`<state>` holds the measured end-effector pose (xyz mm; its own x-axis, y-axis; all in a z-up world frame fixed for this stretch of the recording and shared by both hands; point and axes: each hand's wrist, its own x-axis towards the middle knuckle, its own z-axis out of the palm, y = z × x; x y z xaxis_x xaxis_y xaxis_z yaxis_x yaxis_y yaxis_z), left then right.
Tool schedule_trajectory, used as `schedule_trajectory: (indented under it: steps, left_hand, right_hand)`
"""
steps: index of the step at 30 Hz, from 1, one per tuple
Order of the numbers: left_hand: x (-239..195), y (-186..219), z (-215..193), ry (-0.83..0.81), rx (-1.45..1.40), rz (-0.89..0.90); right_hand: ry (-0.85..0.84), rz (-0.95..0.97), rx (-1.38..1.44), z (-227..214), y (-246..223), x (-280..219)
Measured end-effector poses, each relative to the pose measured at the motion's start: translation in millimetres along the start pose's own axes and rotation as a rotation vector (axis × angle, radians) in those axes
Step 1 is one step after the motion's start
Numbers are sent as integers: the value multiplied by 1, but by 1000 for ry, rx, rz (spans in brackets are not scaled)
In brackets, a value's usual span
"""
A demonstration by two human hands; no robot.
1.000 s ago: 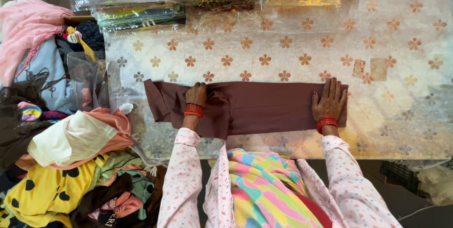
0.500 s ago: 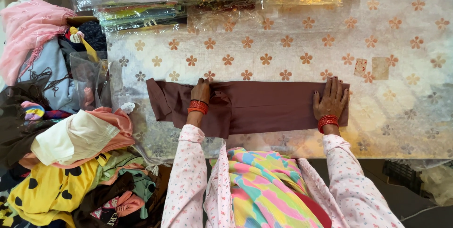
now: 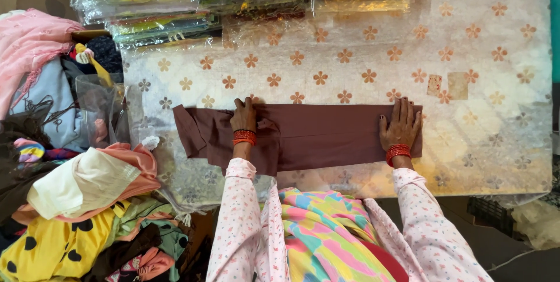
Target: The person folds a brown garment and places it into a clear plastic bag on a table. They then pick up a white garment, fold it neatly, and place it on the table. The workspace is cluttered with various other clothing items.
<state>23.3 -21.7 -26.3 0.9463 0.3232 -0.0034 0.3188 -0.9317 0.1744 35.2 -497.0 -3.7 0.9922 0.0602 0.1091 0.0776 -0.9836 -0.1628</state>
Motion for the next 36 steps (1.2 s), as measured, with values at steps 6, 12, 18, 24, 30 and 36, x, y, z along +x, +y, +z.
schedule_trajectory:
  steps: [6, 12, 18, 24, 30, 36]
  left_hand:
    - [6, 5, 6, 36, 150, -35]
    - [14, 0, 17, 30, 210, -17]
    - [18, 36, -15, -161, 186, 178]
    - [-36, 108, -22, 77, -49, 402]
    - [-97, 136, -16, -75, -111, 582]
    - [-65, 115, -2, -103, -86, 114]
  right_hand:
    - [-9, 14, 18, -3, -2, 2]
    - [-17, 13, 25, -4, -4, 0]
    - [-23, 72, -192, 13, -8, 1]
    - [-197, -314, 418, 10, -114, -34]
    - [-447, -303, 234, -29, -97, -10]
    - [-71, 46, 13, -3, 50, 13]
